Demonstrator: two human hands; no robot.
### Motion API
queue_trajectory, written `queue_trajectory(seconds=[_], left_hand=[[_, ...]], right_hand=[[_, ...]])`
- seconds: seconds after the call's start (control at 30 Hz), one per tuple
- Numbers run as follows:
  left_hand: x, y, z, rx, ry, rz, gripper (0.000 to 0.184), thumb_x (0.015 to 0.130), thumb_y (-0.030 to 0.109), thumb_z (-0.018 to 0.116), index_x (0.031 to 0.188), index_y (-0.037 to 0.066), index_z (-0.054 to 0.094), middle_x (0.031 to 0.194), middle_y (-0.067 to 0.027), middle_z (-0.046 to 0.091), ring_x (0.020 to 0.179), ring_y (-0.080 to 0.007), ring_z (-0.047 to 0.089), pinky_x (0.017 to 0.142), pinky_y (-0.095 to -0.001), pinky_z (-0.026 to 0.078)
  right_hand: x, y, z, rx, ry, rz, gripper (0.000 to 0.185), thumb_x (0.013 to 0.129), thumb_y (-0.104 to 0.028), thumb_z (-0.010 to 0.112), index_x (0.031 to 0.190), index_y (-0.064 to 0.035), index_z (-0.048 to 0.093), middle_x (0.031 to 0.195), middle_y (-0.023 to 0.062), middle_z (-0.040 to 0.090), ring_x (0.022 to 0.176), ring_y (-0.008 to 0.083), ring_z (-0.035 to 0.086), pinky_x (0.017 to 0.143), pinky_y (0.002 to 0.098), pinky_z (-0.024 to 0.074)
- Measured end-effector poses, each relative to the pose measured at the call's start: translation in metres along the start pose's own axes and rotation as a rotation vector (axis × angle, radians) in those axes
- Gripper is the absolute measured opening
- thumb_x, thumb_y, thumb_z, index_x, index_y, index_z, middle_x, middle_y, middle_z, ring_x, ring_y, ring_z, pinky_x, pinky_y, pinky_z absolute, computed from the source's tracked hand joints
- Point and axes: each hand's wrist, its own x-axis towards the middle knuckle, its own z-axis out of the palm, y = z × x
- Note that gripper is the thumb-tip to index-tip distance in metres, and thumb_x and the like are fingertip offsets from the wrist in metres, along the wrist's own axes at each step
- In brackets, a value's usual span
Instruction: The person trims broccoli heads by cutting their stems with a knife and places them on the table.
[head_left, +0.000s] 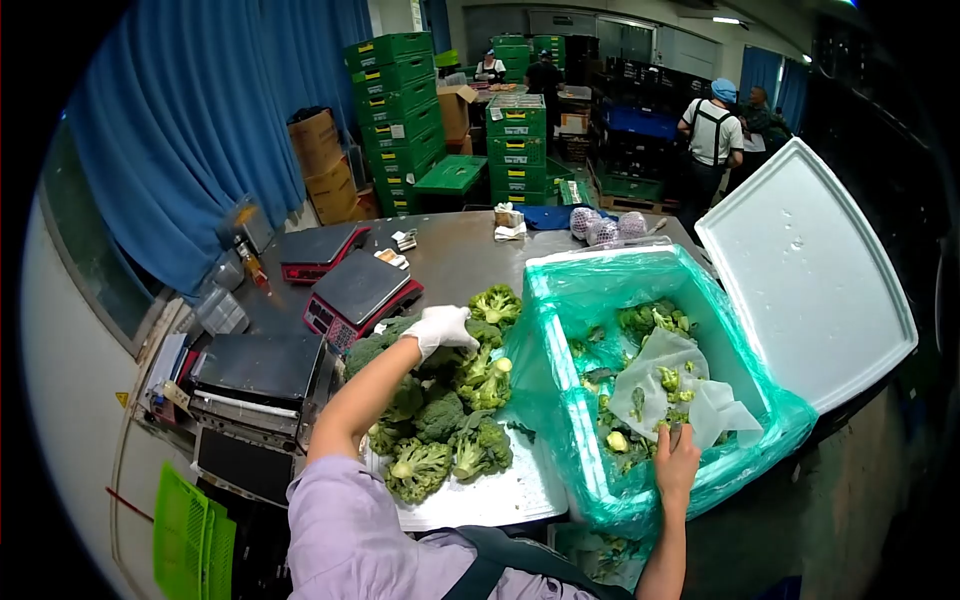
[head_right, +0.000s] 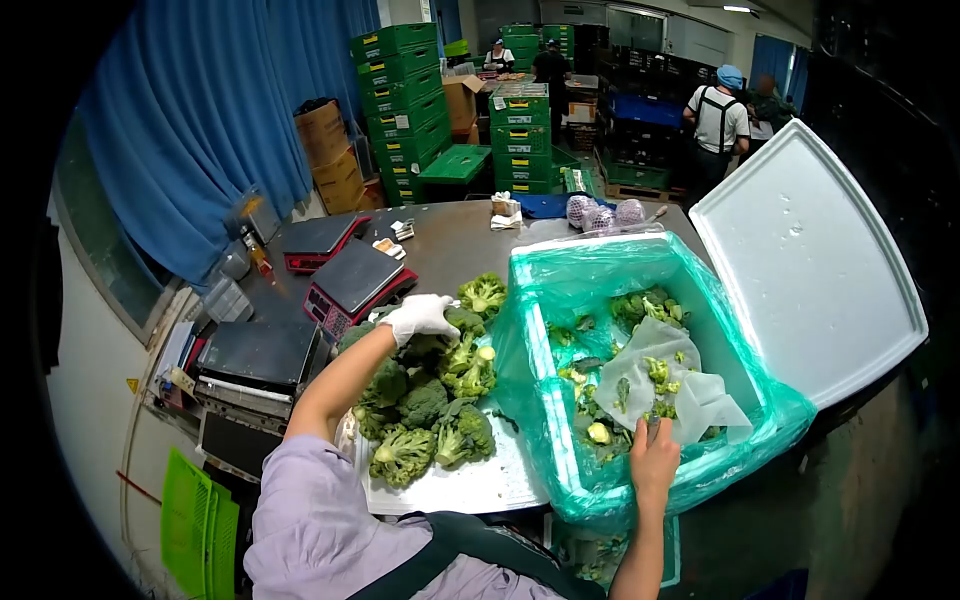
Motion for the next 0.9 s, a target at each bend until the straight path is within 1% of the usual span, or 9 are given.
queue_trajectory(seconds=[0.07,0.13,0.17,0.37,0.53,0.6,0.67,0.77,0.9], left_hand=[[0.002,0.018,-0.023,-0.034,0.090,0.010,0.055,0.067,0.045,0.065,0.104,0.005,0.060,0.098,-0.0157,0.066,0.093,-0.0311,0.062,0.078,-0.0401,0.050],[0.016,0.038,-0.033,-0.120,0.355,0.088,0.053,0.071,0.041,0.063,0.114,0.011,0.059,0.097,-0.0136,0.066,0.093,-0.0302,0.062,0.080,-0.0385,0.049],[0.024,0.051,-0.040,-0.156,0.350,0.132,0.050,0.072,0.040,0.062,0.113,0.012,0.060,0.098,-0.0127,0.066,0.094,-0.0300,0.062,0.081,-0.0384,0.049],[0.057,0.145,-0.062,-0.164,0.382,0.430,0.036,0.078,0.034,0.061,0.107,0.013,0.063,0.100,-0.0111,0.065,0.095,-0.0295,0.061,0.083,-0.0385,0.049],[0.132,0.200,-0.040,-0.065,0.349,0.575,0.032,0.077,0.031,0.061,0.103,0.012,0.065,0.095,-0.0117,0.066,0.091,-0.0304,0.062,0.079,-0.0399,0.049],[0.160,0.225,-0.031,0.015,0.228,0.691,0.025,0.073,0.024,0.061,0.094,0.011,0.067,0.087,-0.0119,0.066,0.086,-0.0316,0.063,0.075,-0.0419,0.051],[0.198,0.253,-0.006,0.114,0.266,0.732,0.015,0.067,0.016,0.059,0.076,0.009,0.068,0.079,-0.0141,0.066,0.077,-0.0323,0.065,0.064,-0.0434,0.051],[0.225,0.289,0.003,0.243,0.328,0.776,0.013,0.066,0.012,0.060,0.076,0.011,0.070,0.078,-0.0110,0.067,0.077,-0.0287,0.066,0.061,-0.0407,0.052],[0.271,0.326,0.020,0.241,0.452,0.843,0.015,0.073,0.011,0.062,0.085,0.008,0.070,0.093,-0.0106,0.067,0.090,-0.0285,0.064,0.072,-0.0386,0.052]], right_hand=[[0.001,0.000,0.002,0.078,0.101,-0.075,0.022,0.086,-0.017,0.061,0.084,-0.0015,0.046,0.066,0.0219,0.058,0.060,0.0420,0.057,0.052,0.0473,0.0414],[-0.002,-0.002,-0.002,0.228,0.220,-0.024,0.023,0.088,-0.016,0.059,0.080,-0.0007,0.044,0.060,0.0174,0.055,0.050,0.0327,0.055,0.049,0.0403,0.0402],[-0.002,-0.002,-0.001,0.297,0.263,-0.038,0.024,0.089,-0.015,0.059,0.078,-0.0001,0.044,0.057,0.0138,0.052,0.047,0.0256,0.050,0.047,0.0364,0.0380],[-0.002,-0.001,-0.004,0.269,0.256,0.058,0.026,0.088,-0.017,0.059,0.077,0.0000,0.043,0.059,0.0151,0.055,0.049,0.0282,0.053,0.048,0.0379,0.0380],[0.000,-0.001,-0.004,0.334,0.270,0.120,0.025,0.087,-0.015,0.060,0.076,0.0003,0.043,0.056,0.0107,0.052,0.047,0.0195,0.050,0.046,0.0344,0.0373],[0.000,0.001,-0.004,0.326,0.260,0.148,0.025,0.086,-0.014,0.061,0.076,0.0005,0.043,0.056,0.0103,0.051,0.046,0.0189,0.049,0.046,0.0344,0.0372],[0.000,0.004,-0.003,0.294,0.285,0.112,0.025,0.089,-0.015,0.058,0.074,-0.0014,0.044,0.056,0.0051,0.052,0.045,0.0116,0.048,0.044,0.0295,0.0358],[0.000,0.023,0.008,0.295,0.288,0.097,0.022,0.089,-0.014,0.057,0.077,-0.0016,0.043,0.055,0.0048,0.052,0.043,0.0115,0.048,0.039,0.0282,0.0348],[-0.001,0.027,0.008,0.322,0.271,0.142,0.019,0.090,-0.013,0.055,0.081,-0.0011,0.042,0.054,0.0046,0.051,0.038,0.0104,0.045,0.036,0.0257,0.0328]])
